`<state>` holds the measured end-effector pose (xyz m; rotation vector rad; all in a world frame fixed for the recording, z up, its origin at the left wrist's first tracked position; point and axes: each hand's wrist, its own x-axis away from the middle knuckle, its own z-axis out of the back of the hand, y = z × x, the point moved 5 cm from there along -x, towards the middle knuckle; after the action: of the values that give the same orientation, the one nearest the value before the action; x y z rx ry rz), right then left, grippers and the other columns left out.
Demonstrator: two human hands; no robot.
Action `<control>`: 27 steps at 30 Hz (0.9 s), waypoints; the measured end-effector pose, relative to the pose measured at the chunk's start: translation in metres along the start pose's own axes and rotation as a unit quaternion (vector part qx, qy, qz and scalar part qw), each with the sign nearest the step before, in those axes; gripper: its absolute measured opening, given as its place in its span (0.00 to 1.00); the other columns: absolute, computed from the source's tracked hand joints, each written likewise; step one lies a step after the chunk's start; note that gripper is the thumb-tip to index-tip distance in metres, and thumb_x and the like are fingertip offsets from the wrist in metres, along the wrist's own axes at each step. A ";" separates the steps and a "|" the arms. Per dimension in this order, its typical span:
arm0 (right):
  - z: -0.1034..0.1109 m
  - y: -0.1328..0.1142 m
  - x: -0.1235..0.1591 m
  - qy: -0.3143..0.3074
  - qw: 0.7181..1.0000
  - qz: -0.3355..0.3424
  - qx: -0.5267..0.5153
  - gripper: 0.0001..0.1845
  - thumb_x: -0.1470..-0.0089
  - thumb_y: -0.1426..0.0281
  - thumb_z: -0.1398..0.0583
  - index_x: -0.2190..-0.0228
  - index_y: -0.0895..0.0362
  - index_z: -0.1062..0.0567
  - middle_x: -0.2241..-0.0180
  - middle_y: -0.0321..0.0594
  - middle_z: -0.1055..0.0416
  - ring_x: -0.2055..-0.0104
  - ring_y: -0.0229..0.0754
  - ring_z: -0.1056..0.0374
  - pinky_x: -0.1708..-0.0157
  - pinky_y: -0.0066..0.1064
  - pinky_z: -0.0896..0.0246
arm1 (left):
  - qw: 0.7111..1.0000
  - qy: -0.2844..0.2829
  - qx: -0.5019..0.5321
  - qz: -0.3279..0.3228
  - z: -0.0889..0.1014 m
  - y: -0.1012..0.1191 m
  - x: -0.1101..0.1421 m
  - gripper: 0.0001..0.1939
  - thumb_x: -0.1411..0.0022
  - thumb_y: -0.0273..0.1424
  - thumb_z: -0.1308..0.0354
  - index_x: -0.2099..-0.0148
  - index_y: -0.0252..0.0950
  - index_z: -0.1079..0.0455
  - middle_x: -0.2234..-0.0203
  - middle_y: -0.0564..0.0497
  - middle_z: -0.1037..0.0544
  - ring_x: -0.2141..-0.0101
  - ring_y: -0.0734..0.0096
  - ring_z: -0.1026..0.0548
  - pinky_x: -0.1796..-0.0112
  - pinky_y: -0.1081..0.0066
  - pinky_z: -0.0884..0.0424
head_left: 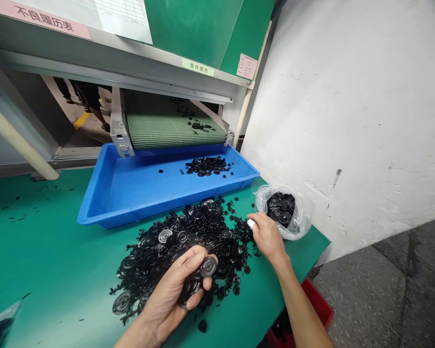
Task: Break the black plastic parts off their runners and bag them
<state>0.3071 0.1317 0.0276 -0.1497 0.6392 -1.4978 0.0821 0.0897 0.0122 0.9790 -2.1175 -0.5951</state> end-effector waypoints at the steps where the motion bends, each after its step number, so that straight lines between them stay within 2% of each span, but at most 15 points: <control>1: -0.001 0.004 -0.003 -0.005 1.000 -0.006 0.012 0.19 0.47 0.80 0.49 0.60 0.56 0.24 0.61 0.43 0.27 0.60 0.45 0.32 0.60 0.33 0.40 | 1.000 0.008 0.015 0.001 0.001 -0.001 -0.001 0.12 0.46 0.34 0.34 0.63 0.35 0.31 0.71 0.50 0.25 0.80 0.77 0.27 0.89 0.85 0.39; 5: -0.011 0.008 -0.011 -0.043 0.998 -0.017 0.032 0.16 0.48 0.78 0.45 0.61 0.54 0.22 0.68 0.41 0.28 0.66 0.43 0.33 0.67 0.30 0.44 | 0.997 0.035 0.069 0.020 0.003 -0.006 -0.002 0.11 0.45 0.33 0.36 0.60 0.34 0.28 0.72 0.48 0.25 0.74 0.66 0.21 0.90 0.81 0.36; 8: -0.016 0.001 -0.013 -0.064 0.998 -0.011 0.022 0.16 0.48 0.78 0.45 0.62 0.52 0.22 0.69 0.40 0.30 0.68 0.42 0.34 0.69 0.29 0.46 | 0.993 0.038 0.108 0.018 0.002 -0.009 -0.002 0.11 0.45 0.32 0.36 0.60 0.33 0.27 0.72 0.49 0.25 0.75 0.69 0.23 0.90 0.82 0.36; 13: -0.015 -0.008 -0.010 -0.068 0.997 0.006 -0.033 0.14 0.50 0.78 0.45 0.65 0.53 0.24 0.67 0.37 0.30 0.70 0.39 0.36 0.69 0.29 0.45 | 0.991 -0.001 0.132 -0.007 0.000 -0.011 -0.001 0.11 0.47 0.33 0.33 0.62 0.34 0.26 0.74 0.53 0.28 0.76 0.76 0.27 0.88 0.84 0.37; 16: -0.012 -0.006 -0.007 -0.052 0.996 0.002 -0.078 0.09 0.49 0.76 0.45 0.68 0.55 0.26 0.69 0.35 0.30 0.73 0.37 0.36 0.69 0.28 0.42 | 0.996 0.009 0.089 -0.012 0.000 -0.012 -0.001 0.10 0.48 0.31 0.32 0.63 0.34 0.27 0.69 0.51 0.27 0.74 0.75 0.26 0.88 0.84 0.37; 19: -0.010 -0.006 0.001 -0.031 0.992 -0.013 -0.122 0.10 0.48 0.74 0.45 0.64 0.57 0.26 0.69 0.37 0.29 0.71 0.37 0.34 0.70 0.28 0.39 | 0.999 0.012 0.043 -0.015 -0.002 -0.012 -0.001 0.18 0.49 0.29 0.31 0.55 0.35 0.28 0.66 0.49 0.26 0.73 0.75 0.26 0.88 0.84 0.41; 21: -0.011 -0.012 0.010 -0.025 0.982 -0.029 -0.184 0.14 0.47 0.72 0.45 0.58 0.58 0.25 0.68 0.38 0.29 0.72 0.37 0.34 0.73 0.26 0.37 | 1.000 -0.004 -0.005 -0.022 -0.006 -0.013 -0.002 0.19 0.46 0.33 0.33 0.53 0.35 0.29 0.71 0.52 0.27 0.77 0.78 0.30 0.89 0.84 0.45; 23: -0.015 -0.023 0.024 -0.031 0.960 -0.050 -0.274 0.15 0.46 0.70 0.42 0.56 0.57 0.24 0.69 0.37 0.29 0.75 0.35 0.35 0.76 0.25 0.38 | 0.996 -0.011 -0.081 -0.032 -0.008 -0.016 -0.003 0.18 0.41 0.40 0.39 0.53 0.34 0.30 0.79 0.55 0.31 0.84 0.82 0.39 0.89 0.83 0.50; 25: -0.019 -0.038 0.039 -0.038 0.935 -0.062 -0.348 0.13 0.47 0.68 0.39 0.59 0.56 0.22 0.72 0.36 0.29 0.77 0.34 0.36 0.77 0.25 0.38 | 0.986 -0.001 -0.156 -0.054 -0.008 -0.019 -0.004 0.20 0.38 0.44 0.44 0.52 0.34 0.32 0.82 0.57 0.32 0.87 0.85 0.46 0.88 0.82 0.53; 27: -0.021 -0.055 0.054 -0.029 0.926 -0.046 -0.373 0.10 0.47 0.68 0.38 0.62 0.56 0.21 0.74 0.35 0.29 0.77 0.35 0.35 0.77 0.25 0.38 | 0.974 0.000 -0.211 -0.083 -0.008 -0.020 -0.003 0.21 0.38 0.46 0.46 0.51 0.36 0.34 0.82 0.58 0.31 0.88 0.85 0.47 0.87 0.80 0.54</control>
<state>0.2462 0.0813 0.0204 -0.8159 1.1433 -1.2632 0.0990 0.0790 0.0034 0.9110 -1.8108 -1.0764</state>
